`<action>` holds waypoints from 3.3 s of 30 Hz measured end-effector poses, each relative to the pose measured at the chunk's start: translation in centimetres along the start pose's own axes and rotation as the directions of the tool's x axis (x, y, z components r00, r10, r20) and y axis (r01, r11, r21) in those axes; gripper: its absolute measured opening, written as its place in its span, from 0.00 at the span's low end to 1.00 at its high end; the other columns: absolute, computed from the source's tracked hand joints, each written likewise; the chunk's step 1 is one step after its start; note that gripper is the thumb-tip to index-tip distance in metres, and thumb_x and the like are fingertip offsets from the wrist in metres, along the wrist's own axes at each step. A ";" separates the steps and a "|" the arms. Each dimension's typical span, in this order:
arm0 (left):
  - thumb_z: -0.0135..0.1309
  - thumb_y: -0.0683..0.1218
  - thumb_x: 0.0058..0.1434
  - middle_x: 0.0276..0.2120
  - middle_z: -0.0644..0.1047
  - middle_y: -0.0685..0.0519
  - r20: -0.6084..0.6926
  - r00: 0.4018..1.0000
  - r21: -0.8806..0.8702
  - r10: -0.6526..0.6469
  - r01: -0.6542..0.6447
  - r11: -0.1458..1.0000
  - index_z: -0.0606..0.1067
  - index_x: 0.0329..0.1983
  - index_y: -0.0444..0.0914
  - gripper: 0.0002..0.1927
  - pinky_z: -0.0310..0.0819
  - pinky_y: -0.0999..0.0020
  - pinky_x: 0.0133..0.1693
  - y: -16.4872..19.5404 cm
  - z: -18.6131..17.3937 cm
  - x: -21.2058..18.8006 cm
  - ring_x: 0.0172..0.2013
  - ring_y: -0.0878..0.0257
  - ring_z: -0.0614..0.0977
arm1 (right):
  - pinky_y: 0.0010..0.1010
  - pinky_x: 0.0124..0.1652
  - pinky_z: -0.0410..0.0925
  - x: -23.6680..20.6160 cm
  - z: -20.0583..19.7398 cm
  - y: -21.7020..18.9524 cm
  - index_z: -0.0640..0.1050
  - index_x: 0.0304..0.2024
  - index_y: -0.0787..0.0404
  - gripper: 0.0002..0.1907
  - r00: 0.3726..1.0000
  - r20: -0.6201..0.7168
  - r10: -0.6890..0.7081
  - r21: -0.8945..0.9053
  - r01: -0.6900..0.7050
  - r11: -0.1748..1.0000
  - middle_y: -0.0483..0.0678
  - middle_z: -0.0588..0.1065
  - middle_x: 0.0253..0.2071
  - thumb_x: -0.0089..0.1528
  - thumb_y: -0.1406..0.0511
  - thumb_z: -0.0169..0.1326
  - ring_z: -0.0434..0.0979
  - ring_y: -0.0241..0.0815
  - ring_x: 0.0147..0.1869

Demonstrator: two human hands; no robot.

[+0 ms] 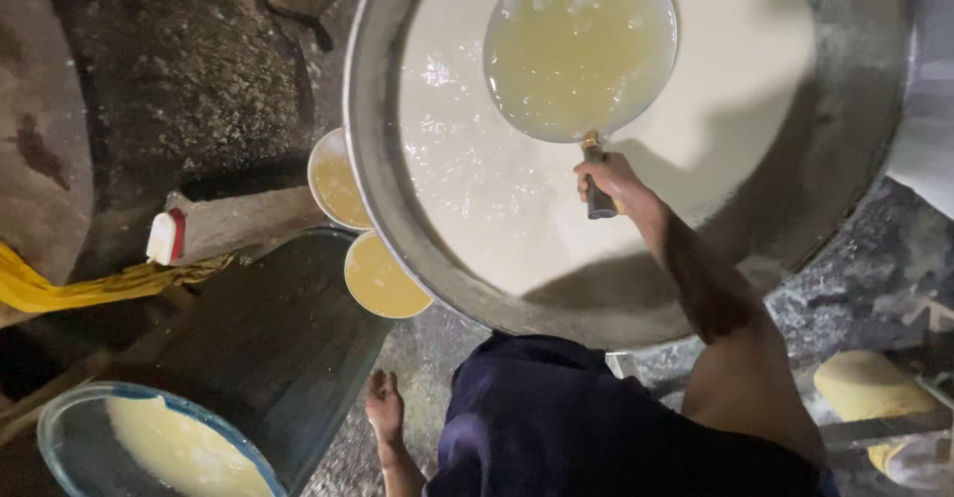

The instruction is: The person stands over a large vat of white liquid and uses a wide metal ladle to scoop yellowish liquid from its surface, pouring each ladleful into buckets on the floor. They repeat the scooping and pouring cycle, steadying the buckets with the other hand, and at the end set the ladle on the vat rim and step away.

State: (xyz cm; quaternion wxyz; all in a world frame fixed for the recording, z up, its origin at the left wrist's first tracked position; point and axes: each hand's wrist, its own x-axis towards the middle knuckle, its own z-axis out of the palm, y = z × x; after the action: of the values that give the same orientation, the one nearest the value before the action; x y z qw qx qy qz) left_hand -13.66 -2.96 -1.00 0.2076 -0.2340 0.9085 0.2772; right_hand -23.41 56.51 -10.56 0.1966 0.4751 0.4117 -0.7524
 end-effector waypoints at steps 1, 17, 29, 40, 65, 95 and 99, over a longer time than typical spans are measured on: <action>0.53 0.52 0.68 0.55 0.78 0.38 -0.001 1.000 -0.057 -0.009 0.009 0.998 0.72 0.61 0.28 0.26 0.72 0.59 0.54 1.6 -0.4 0.2 0.54 0.48 0.80 | 0.37 0.24 0.68 0.2 0.1 0.1 0.71 0.30 0.67 0.07 1.000 0.000 -0.006 0.006 0.006 1.000 0.50 0.70 0.21 0.61 0.70 0.55 0.72 0.45 0.22; 0.59 0.57 0.63 0.45 0.84 0.47 0.228 0.940 0.299 -0.253 0.180 0.937 0.75 0.60 0.39 0.26 0.76 0.64 0.46 0.2 3.5 -3.4 0.45 0.58 0.84 | 0.38 0.21 0.68 -0.4 -1.5 2.8 0.70 0.43 0.59 0.11 0.973 -0.231 -0.014 0.238 0.071 0.969 0.46 0.68 0.26 0.59 0.73 0.53 0.70 0.39 0.22; 0.56 0.51 0.69 0.46 0.81 0.48 0.159 0.981 -0.049 0.110 -0.103 0.993 0.73 0.61 0.32 0.23 0.73 0.66 0.48 -1.5 3.8 -0.9 0.46 0.61 0.81 | 0.37 0.24 0.68 -7.9 -12.8 4.8 0.71 0.47 0.63 0.11 0.640 -0.645 -0.418 -0.162 0.420 0.893 0.48 0.69 0.28 0.62 0.72 0.54 0.70 0.40 0.24; 0.46 0.63 0.66 0.57 0.75 0.34 -0.030 0.984 0.154 -0.178 0.181 0.971 0.70 0.66 0.34 0.35 0.70 0.42 0.55 -8.5 2.0 -0.9 0.55 0.34 0.77 | 0.36 0.24 0.65 -16.6 -9.3 0.3 0.69 0.52 0.66 0.12 0.017 -0.598 -0.801 -0.480 0.793 0.375 0.50 0.69 0.28 0.66 0.74 0.53 0.65 0.39 0.24; 0.49 0.47 0.71 0.58 0.71 0.35 -0.179 0.018 -0.960 -0.984 -0.224 0.170 0.59 0.68 0.28 0.28 0.67 0.54 0.60 -37.9 -18.9 4.7 0.57 0.45 0.76 | 0.35 0.24 0.74 -17.2 79.4 36.4 0.65 0.51 0.68 0.13 0.632 0.754 -0.180 -0.528 0.746 0.406 0.49 0.73 0.31 0.67 0.73 0.54 0.75 0.41 0.24; 0.45 0.43 0.77 0.59 0.68 0.41 -0.259 0.127 -0.929 -0.957 -0.304 0.211 0.57 0.68 0.28 0.23 0.65 0.60 0.62 -35.9 -20.5 2.5 0.57 0.55 0.71 | 0.30 0.20 0.68 -25.4 79.9 48.0 0.66 0.34 0.65 0.11 0.702 0.093 0.706 -0.985 0.169 -0.039 0.46 0.69 0.26 0.62 0.71 0.57 0.70 0.34 0.23; 0.46 0.44 0.75 0.60 0.67 0.41 -0.125 0.129 -0.929 -0.984 -0.364 0.071 0.51 0.71 0.29 0.28 0.65 0.60 0.59 -36.6 -19.5 3.3 0.56 0.55 0.71 | 0.30 0.21 0.68 -27.4 76.8 42.9 0.68 0.34 0.65 0.08 0.723 0.147 0.675 -0.987 0.153 0.051 0.45 0.67 0.25 0.62 0.70 0.55 0.69 0.33 0.22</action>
State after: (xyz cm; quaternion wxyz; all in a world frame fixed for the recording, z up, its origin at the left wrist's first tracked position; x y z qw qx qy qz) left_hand -1.38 -42.72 -2.73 -0.4658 -0.6937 0.2940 0.4641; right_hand -23.49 -33.07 10.95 0.7213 0.0265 0.6082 -0.3302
